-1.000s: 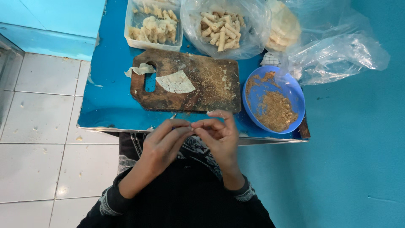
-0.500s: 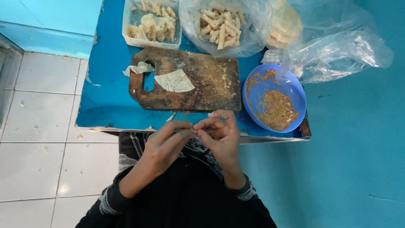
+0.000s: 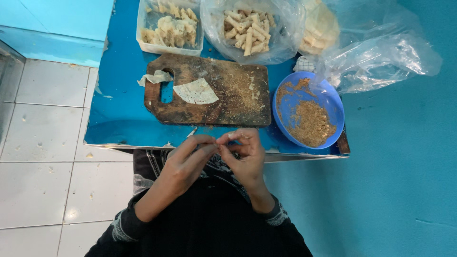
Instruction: The person cuts a thin cracker sheet into small pieces on a wooden cutting board, folds and presses the pieces by hand, and places them into a blue bowl containing brown crumbs. At the end the person holds a stack of round crackers and the knife.
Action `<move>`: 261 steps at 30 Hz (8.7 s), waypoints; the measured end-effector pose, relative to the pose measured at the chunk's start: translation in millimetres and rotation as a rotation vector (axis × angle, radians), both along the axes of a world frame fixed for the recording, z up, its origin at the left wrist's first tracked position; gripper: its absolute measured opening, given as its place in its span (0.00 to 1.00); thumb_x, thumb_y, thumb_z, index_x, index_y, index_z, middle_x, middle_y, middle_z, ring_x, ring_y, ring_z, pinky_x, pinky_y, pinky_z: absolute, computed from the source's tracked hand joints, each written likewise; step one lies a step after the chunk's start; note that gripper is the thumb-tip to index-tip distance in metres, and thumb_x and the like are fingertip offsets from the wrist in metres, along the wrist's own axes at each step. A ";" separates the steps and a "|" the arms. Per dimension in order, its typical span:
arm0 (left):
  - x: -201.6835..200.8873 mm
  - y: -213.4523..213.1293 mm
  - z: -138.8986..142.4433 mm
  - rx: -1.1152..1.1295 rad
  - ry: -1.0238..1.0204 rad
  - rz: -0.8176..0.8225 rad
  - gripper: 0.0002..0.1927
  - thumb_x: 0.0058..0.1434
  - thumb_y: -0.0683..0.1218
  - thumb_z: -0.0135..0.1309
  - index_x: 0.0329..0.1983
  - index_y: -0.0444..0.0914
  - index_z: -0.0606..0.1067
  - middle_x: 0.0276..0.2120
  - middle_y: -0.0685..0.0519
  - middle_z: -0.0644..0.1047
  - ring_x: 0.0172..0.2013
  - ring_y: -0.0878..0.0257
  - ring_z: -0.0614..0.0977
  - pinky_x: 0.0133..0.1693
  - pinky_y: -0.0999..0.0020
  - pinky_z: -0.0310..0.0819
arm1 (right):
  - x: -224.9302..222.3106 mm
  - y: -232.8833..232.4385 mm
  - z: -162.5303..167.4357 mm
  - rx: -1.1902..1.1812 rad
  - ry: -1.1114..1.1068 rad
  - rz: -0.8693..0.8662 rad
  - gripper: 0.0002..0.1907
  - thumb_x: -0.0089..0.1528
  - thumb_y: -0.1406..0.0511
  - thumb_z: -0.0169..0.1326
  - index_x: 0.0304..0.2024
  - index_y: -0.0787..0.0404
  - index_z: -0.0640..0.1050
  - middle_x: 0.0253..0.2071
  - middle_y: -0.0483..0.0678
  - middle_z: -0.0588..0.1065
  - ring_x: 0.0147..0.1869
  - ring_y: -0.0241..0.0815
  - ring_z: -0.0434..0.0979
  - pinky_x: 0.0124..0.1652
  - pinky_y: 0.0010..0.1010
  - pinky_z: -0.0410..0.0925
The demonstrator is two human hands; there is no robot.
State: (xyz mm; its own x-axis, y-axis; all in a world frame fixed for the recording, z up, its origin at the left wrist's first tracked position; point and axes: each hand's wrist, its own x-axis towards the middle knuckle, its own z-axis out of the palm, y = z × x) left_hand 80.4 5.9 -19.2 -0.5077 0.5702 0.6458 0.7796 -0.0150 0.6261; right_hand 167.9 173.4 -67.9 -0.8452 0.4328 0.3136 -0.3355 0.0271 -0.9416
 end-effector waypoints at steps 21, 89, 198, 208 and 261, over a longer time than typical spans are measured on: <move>-1.8 0.8 -3.7 0.114 -0.105 0.047 0.12 0.57 0.37 0.66 0.45 0.34 0.80 0.45 0.48 0.79 0.44 0.58 0.84 0.41 0.69 0.78 | -4.7 8.4 17.4 -0.177 0.008 0.206 0.17 0.66 0.79 0.58 0.56 0.65 0.72 0.53 0.60 0.78 0.58 0.46 0.81 0.52 0.35 0.79; -96.6 10.1 -3.4 -0.285 0.139 0.564 0.11 0.57 0.47 0.65 0.40 0.37 0.81 0.52 0.49 0.77 0.55 0.48 0.74 0.59 0.47 0.60 | 25.1 173.4 56.8 1.447 -0.539 -0.548 0.19 0.60 0.73 0.54 0.54 0.63 0.75 0.36 0.58 0.80 0.34 0.60 0.80 0.33 0.46 0.71; -129.1 41.8 4.0 -0.306 0.282 0.196 0.04 0.51 0.41 0.63 0.30 0.37 0.80 0.59 0.44 0.70 0.61 0.43 0.66 0.61 0.31 0.48 | -124.3 49.0 59.7 0.893 -0.393 -0.143 0.11 0.52 0.57 0.70 0.33 0.53 0.88 0.47 0.48 0.67 0.55 0.51 0.65 0.52 0.47 0.61; -130.7 45.0 -6.0 -0.209 0.133 0.225 0.06 0.52 0.41 0.63 0.34 0.37 0.80 0.57 0.44 0.70 0.60 0.42 0.67 0.61 0.42 0.52 | -110.5 34.4 58.9 1.131 -0.255 -0.270 0.07 0.59 0.59 0.67 0.38 0.53 0.86 0.57 0.47 0.68 0.60 0.52 0.65 0.54 0.48 0.59; -119.4 31.2 12.6 -0.197 0.234 0.405 0.15 0.60 0.40 0.63 0.50 0.37 0.80 0.65 0.39 0.64 0.61 0.41 0.65 0.60 0.40 0.55 | -128.9 34.5 65.4 1.287 -0.324 -0.262 0.08 0.64 0.61 0.60 0.38 0.57 0.77 0.54 0.54 0.64 0.61 0.56 0.61 0.50 0.54 0.55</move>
